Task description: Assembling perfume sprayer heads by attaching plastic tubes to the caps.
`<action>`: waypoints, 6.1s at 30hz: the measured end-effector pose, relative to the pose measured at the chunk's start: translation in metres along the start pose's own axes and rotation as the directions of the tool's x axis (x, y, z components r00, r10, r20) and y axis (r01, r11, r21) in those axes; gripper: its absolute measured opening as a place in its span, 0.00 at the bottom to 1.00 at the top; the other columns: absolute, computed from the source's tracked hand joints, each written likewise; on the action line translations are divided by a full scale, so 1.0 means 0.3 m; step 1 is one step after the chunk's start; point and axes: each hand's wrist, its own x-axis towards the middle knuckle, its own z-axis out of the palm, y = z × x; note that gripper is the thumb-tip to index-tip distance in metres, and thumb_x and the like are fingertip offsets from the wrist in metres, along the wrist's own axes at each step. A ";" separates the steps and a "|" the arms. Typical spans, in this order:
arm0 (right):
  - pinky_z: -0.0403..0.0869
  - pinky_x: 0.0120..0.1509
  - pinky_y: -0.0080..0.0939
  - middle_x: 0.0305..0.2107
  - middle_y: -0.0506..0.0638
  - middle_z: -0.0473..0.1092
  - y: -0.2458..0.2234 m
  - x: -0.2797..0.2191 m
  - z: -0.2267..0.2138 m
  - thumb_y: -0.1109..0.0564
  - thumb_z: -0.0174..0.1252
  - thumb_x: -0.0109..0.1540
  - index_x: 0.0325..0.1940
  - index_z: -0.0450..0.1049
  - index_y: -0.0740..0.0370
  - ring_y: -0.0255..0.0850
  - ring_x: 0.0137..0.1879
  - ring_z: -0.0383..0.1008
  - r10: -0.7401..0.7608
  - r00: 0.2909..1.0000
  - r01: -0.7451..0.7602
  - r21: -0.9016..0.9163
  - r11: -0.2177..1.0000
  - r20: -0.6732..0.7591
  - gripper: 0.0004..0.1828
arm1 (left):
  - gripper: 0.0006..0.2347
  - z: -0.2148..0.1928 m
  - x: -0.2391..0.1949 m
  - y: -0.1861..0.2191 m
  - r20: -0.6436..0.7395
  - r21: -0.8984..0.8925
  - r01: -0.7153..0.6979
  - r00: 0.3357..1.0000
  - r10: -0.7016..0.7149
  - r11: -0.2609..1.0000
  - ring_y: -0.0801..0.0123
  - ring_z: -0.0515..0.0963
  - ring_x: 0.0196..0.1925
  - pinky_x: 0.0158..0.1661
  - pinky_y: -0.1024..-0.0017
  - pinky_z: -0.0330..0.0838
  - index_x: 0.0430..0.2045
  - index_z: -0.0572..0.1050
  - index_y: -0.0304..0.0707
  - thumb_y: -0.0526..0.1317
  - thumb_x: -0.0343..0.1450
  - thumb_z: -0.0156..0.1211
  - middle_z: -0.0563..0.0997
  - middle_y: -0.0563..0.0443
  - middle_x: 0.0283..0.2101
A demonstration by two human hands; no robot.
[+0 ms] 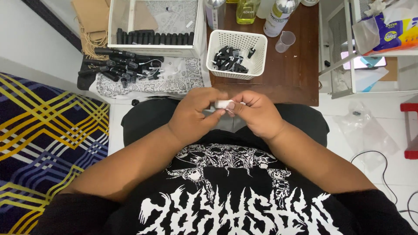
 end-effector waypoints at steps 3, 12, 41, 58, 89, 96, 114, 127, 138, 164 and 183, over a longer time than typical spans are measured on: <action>0.62 0.35 0.23 0.20 0.42 0.70 -0.043 -0.003 0.011 0.60 0.66 0.62 0.38 0.80 0.63 0.25 0.29 0.65 -0.047 0.999 0.048 -0.066 0.997 0.013 0.03 | 0.26 -0.028 -0.026 -0.011 -0.055 -0.030 0.182 0.982 -0.183 0.983 0.62 0.81 0.45 0.49 0.63 0.75 0.54 0.77 0.42 0.47 0.63 0.77 0.83 0.48 0.45; 0.67 0.40 0.28 0.22 0.46 0.73 0.005 0.014 -0.021 0.59 0.65 0.62 0.37 0.80 0.61 0.30 0.33 0.68 0.003 1.000 0.000 -0.123 0.992 0.017 0.03 | 0.07 -0.029 0.004 -0.012 0.105 0.007 0.127 0.986 -0.127 0.992 0.48 0.84 0.37 0.42 0.60 0.75 0.34 0.82 0.39 0.41 0.68 0.70 0.85 0.43 0.31; 0.83 0.39 0.47 0.24 0.47 0.78 0.590 0.331 -0.316 0.52 0.61 0.55 0.30 0.73 0.48 0.42 0.30 0.82 0.513 0.838 -0.516 0.572 0.638 0.184 0.03 | 0.13 0.144 0.204 -0.368 0.017 0.242 0.749 0.633 -0.774 0.617 0.64 0.85 0.42 0.44 0.66 0.77 0.38 0.83 0.56 0.55 0.64 0.70 0.86 0.59 0.35; 0.83 0.37 0.47 0.21 0.44 0.73 0.566 0.327 -0.361 0.54 0.61 0.55 0.29 0.71 0.46 0.38 0.26 0.79 0.485 0.846 -0.513 0.582 0.631 0.221 0.05 | 0.27 0.116 0.245 -0.512 0.131 -0.577 0.719 0.551 -0.824 0.388 0.61 0.78 0.62 0.56 0.74 0.75 0.74 0.46 0.36 0.43 0.80 0.45 0.62 0.43 0.74; 0.85 0.39 0.56 0.28 0.57 0.76 0.802 0.385 -0.406 0.60 0.59 0.60 0.51 0.73 0.55 0.45 0.28 0.80 0.488 0.842 -0.533 0.498 0.684 0.232 0.15 | 0.18 -0.366 0.043 -0.929 -0.103 0.782 0.593 0.429 -0.898 0.194 0.45 0.70 0.64 0.60 0.46 0.64 0.60 0.69 0.49 0.49 0.75 0.52 0.75 0.43 0.60; 0.84 0.35 0.51 0.24 0.52 0.74 0.781 0.386 -0.398 0.57 0.60 0.56 0.41 0.71 0.50 0.43 0.25 0.79 0.598 0.780 -0.620 0.350 0.702 0.184 0.10 | 0.19 -0.347 0.038 -0.921 0.015 0.743 0.547 0.561 -0.828 0.384 0.42 0.75 0.62 0.61 0.49 0.68 0.58 0.74 0.45 0.50 0.78 0.44 0.77 0.38 0.58; 0.84 0.31 0.44 0.22 0.49 0.70 0.739 0.355 -0.373 0.55 0.60 0.56 0.39 0.71 0.48 0.39 0.24 0.78 0.642 0.766 -0.633 0.208 0.746 0.028 0.09 | 0.17 -0.299 0.009 -0.866 0.093 0.846 0.391 0.561 -0.823 0.362 0.44 0.76 0.60 0.60 0.49 0.71 0.56 0.70 0.42 0.47 0.74 0.48 0.75 0.39 0.55; 0.84 0.30 0.43 0.23 0.49 0.70 0.762 0.377 -0.377 0.57 0.59 0.56 0.40 0.70 0.50 0.39 0.24 0.78 0.651 0.758 -0.641 0.214 0.737 0.030 0.09 | 0.17 -0.284 0.048 -0.867 0.079 0.766 0.533 0.476 -0.876 0.359 0.42 0.80 0.56 0.56 0.46 0.74 0.54 0.72 0.43 0.47 0.76 0.43 0.79 0.37 0.51; 0.84 0.31 0.43 0.24 0.49 0.71 0.760 0.382 -0.364 0.57 0.59 0.55 0.39 0.71 0.50 0.39 0.24 0.77 0.679 0.735 -0.663 0.213 0.717 0.001 0.09 | 0.18 -0.294 0.153 -0.686 0.145 0.752 0.521 0.466 -0.873 0.403 0.42 0.78 0.60 0.60 0.48 0.71 0.55 0.69 0.41 0.51 0.79 0.37 0.79 0.37 0.54; 0.82 0.48 0.45 0.39 0.67 0.76 -0.094 0.229 -0.026 0.54 0.58 0.64 0.56 0.75 0.73 0.47 0.40 0.81 -0.042 0.996 0.009 0.395 0.919 0.076 0.22 | 0.10 -0.090 0.217 -0.002 0.440 -0.606 0.688 0.708 -0.552 0.399 0.74 0.66 0.16 0.15 0.79 0.63 0.30 0.68 0.43 0.45 0.79 0.46 0.67 0.54 0.20; 0.80 0.36 0.35 0.29 0.57 0.78 -0.032 0.122 -0.007 0.68 0.66 0.59 0.45 0.78 0.68 0.45 0.33 0.82 -0.067 0.998 0.055 0.398 0.916 0.015 0.10 | 0.06 0.007 0.151 0.073 0.424 -0.606 0.739 0.614 -0.665 0.295 0.80 0.65 0.17 0.15 0.85 0.64 0.33 0.66 0.44 0.42 0.78 0.50 0.68 0.53 0.21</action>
